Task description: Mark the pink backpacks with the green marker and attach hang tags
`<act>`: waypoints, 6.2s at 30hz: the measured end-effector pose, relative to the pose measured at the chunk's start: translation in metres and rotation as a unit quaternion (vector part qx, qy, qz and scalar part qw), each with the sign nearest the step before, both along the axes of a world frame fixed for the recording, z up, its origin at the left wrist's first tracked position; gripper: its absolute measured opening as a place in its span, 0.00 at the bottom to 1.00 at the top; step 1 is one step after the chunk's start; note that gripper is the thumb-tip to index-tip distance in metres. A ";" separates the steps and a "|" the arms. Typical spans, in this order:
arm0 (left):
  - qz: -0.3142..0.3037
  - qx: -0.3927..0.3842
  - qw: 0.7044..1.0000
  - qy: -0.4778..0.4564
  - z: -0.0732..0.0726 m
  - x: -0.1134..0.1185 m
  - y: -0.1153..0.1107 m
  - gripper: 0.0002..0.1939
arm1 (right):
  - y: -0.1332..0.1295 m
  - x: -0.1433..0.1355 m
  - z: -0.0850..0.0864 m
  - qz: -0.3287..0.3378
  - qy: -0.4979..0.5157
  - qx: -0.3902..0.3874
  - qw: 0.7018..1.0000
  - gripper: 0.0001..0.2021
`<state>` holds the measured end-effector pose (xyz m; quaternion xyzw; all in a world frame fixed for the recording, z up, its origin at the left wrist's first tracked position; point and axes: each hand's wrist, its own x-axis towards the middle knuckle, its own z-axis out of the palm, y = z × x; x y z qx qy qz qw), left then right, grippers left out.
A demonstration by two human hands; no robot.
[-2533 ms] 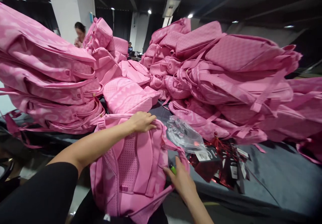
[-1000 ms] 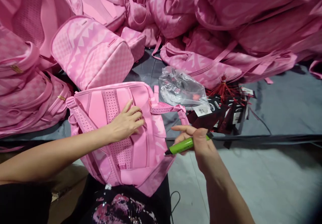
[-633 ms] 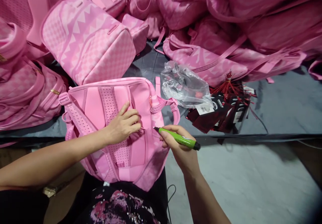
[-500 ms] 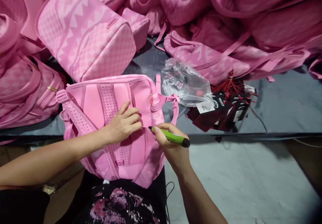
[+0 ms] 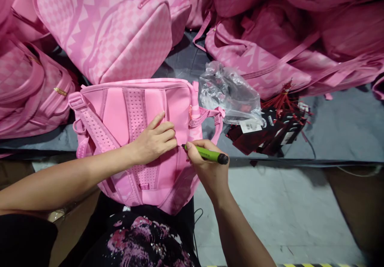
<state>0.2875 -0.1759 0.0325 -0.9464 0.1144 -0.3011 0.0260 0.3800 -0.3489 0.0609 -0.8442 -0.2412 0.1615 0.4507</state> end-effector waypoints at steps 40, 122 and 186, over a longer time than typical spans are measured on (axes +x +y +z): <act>0.018 0.005 0.999 0.028 0.005 0.000 -0.003 0.09 | 0.001 0.002 -0.001 0.052 -0.089 -0.010 0.995 0.13; 0.247 -0.013 0.926 0.284 0.057 -0.059 0.029 0.45 | 0.036 -0.007 -0.009 0.390 -0.347 0.164 0.837 0.19; 0.440 -0.138 0.841 0.283 0.053 -0.064 0.023 0.47 | 0.077 -0.002 -0.028 0.287 -0.352 -0.168 0.875 0.39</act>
